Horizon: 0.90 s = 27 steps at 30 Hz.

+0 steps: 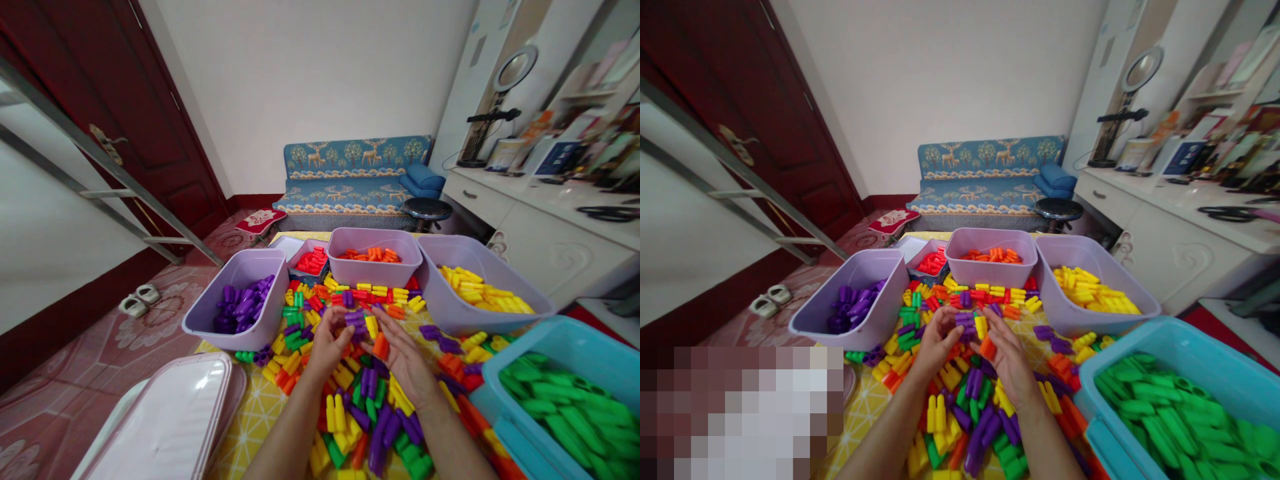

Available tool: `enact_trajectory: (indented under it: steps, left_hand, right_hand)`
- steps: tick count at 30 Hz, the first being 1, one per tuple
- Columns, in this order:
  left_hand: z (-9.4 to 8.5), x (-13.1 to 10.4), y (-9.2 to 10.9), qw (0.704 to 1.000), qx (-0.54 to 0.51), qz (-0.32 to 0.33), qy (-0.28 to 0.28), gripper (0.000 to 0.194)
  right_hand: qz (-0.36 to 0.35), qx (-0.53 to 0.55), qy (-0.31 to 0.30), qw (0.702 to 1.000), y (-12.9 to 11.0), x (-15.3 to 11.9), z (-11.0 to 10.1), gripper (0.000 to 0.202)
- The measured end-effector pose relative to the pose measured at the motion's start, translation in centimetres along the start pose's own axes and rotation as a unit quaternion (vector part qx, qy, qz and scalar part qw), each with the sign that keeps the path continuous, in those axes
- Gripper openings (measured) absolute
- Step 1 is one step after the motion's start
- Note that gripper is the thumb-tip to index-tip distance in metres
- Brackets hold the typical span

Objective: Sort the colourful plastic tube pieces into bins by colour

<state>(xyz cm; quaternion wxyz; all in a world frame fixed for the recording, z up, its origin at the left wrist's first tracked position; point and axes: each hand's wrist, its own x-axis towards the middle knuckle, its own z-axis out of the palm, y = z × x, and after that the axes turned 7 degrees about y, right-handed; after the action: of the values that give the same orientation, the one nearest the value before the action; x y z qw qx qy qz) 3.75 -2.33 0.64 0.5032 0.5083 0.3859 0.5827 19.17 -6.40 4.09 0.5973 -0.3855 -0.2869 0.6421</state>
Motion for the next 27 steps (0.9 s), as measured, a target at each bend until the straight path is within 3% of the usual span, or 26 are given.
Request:
enact_trajectory:
  steps: [9,15,22,27]
  left_hand:
    - [0.0,0.3,0.1,0.999,-0.046,0.004,0.015,0.032]
    - [0.0,0.3,0.3,0.998,-0.041,-0.011,0.035,0.038]
    - [-0.2,0.2,0.4,0.999,-0.035,-0.015,0.033,0.039]
    - [-0.6,0.2,0.3,0.999,0.025,-0.001,0.029,0.04]
  right_hand:
    - [-0.045,-0.049,0.06,0.996,0.2,0.5,0.0,0.043]
    - [-0.09,-0.163,0.087,0.979,0.8,1.0,-0.6,0.041]
    - [-0.109,-0.242,0.078,0.961,2.0,1.9,-1.8,0.041]
    - [-0.114,-0.285,0.056,0.95,2.3,1.9,-1.7,0.035]
